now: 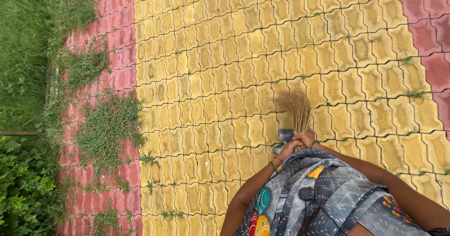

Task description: The person sweeps an outdoor pathway made of yellow and red interlocking pavers using a handheld broom made of sticks.

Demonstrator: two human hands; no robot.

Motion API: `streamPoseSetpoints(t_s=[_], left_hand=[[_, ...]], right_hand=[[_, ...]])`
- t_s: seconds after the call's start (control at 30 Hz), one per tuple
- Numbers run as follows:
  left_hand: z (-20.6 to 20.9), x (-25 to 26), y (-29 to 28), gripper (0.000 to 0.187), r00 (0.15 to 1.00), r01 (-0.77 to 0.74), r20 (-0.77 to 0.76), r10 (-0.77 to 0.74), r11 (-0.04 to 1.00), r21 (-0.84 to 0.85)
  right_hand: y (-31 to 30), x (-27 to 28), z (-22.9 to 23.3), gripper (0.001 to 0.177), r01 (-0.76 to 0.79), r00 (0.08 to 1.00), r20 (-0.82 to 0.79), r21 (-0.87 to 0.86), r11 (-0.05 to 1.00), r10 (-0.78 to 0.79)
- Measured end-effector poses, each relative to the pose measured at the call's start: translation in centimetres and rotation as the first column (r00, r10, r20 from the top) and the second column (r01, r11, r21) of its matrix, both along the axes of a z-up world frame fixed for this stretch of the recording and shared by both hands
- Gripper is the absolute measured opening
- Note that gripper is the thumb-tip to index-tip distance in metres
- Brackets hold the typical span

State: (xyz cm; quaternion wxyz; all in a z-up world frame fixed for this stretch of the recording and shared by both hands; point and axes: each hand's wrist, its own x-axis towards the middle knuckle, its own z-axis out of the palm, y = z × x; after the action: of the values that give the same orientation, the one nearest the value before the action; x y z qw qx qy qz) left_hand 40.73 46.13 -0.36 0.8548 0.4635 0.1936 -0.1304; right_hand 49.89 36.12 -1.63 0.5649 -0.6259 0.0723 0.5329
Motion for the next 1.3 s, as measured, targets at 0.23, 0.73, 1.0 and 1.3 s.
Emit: streamPoseSetpoints(t_s=[0.23,0.73,1.0,1.3], left_hand=[[5.0,3.7,0.4,0.053,0.988,-0.113,0.138,0.063,0.912,0.395],[4.0,13.2,1.4,0.076,0.998,0.054,-0.040,-0.047,0.979,0.198],[3.5,16.7,0.3,0.078,0.991,0.084,0.073,-0.114,0.940,0.330],[3.8,18.4,1.9,0.082,0.991,-0.130,0.070,0.110,0.833,0.538]], right_hand=[[1.4,4.8,5.2,0.029,0.158,0.979,0.140,-0.041,0.987,-0.151],[1.0,13.5,-1.7,0.024,0.011,0.991,-0.131,0.136,0.991,0.007],[-0.6,16.4,4.6,0.029,0.276,0.961,0.026,-0.082,0.958,-0.275],[3.2,19.7,4.1,0.021,0.056,0.998,-0.035,0.026,0.998,-0.055]])
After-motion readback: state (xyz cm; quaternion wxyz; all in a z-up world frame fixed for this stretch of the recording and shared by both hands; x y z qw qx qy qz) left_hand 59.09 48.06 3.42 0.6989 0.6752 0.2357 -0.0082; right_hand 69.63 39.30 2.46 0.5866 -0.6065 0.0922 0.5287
